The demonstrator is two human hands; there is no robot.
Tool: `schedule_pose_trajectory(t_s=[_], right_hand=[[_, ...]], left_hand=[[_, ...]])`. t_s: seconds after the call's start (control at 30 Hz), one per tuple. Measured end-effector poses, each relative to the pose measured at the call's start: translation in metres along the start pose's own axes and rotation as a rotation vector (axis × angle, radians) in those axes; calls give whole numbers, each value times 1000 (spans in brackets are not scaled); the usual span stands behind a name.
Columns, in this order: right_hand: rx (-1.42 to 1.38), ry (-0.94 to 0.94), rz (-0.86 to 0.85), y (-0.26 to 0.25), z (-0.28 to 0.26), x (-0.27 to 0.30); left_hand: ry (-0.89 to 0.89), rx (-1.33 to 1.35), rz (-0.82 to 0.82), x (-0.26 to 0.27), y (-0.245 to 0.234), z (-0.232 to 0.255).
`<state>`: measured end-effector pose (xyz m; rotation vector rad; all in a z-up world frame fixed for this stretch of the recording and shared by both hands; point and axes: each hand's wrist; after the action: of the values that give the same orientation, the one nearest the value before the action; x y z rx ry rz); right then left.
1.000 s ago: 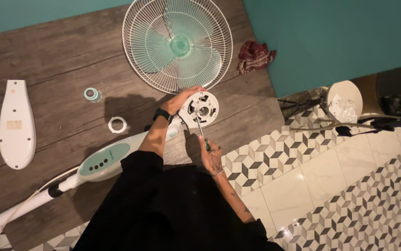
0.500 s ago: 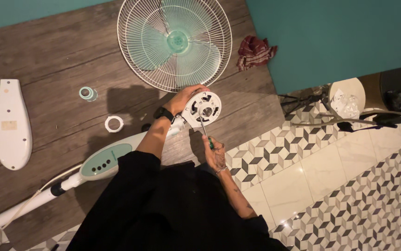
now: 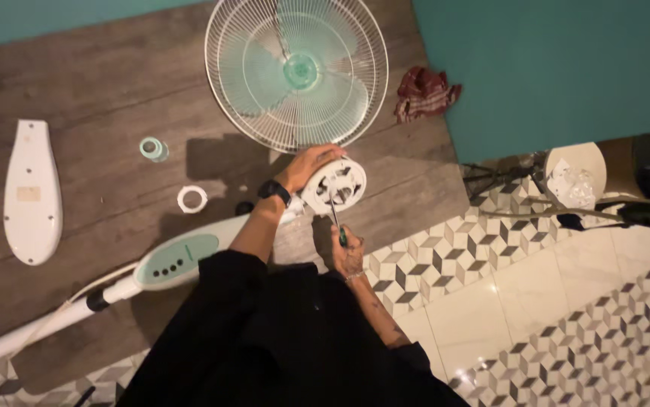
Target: The person disassembles a standing fan by removing the front grille, fan blades, and motor housing using a screwdriver. The components are placed on the table as they are removed.
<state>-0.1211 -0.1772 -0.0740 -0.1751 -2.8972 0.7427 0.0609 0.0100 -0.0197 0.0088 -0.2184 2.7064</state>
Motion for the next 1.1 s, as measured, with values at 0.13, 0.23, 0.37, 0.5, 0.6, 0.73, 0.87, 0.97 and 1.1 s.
schedule_pose_trajectory(t_s=[0.13,0.23,0.37,0.5,0.6,0.73,0.87,0.97,1.1], right_hand=[[-31,-67,36,3,20,4],[-29,-83,34,2,28,1],[156,-214,60,-11,19,2],[-61,135,-44,-21,-16,5],[-19,217,-94,-38,-39,12],[16,253,-130,-66,-35,36],[-36,303,88,-77,21,39],[322,-219,158,-77,72,4],[331,-72,61,-56,101,-64]], left_hand=[[49,-24,-15,-2,8,-8],[177,-99,-1,-8,9,-15],[144,-109,24,-8,12,-18],[137,-123,70,-9,14,-19],[104,-109,87,-11,17,-22],[115,-89,99,-12,20,-28],[133,-86,123,-14,17,-29],[56,-81,100,-13,19,-30],[89,-92,131,-12,19,-28]])
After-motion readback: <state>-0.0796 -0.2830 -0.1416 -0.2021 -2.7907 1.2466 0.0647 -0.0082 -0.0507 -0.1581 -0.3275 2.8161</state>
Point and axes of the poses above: each hand's wrist, its own x-axis away from the middle knuckle, its own y-axis out of the palm, z = x × y, and after that the axes turned 6 degrees about -x, right-handed
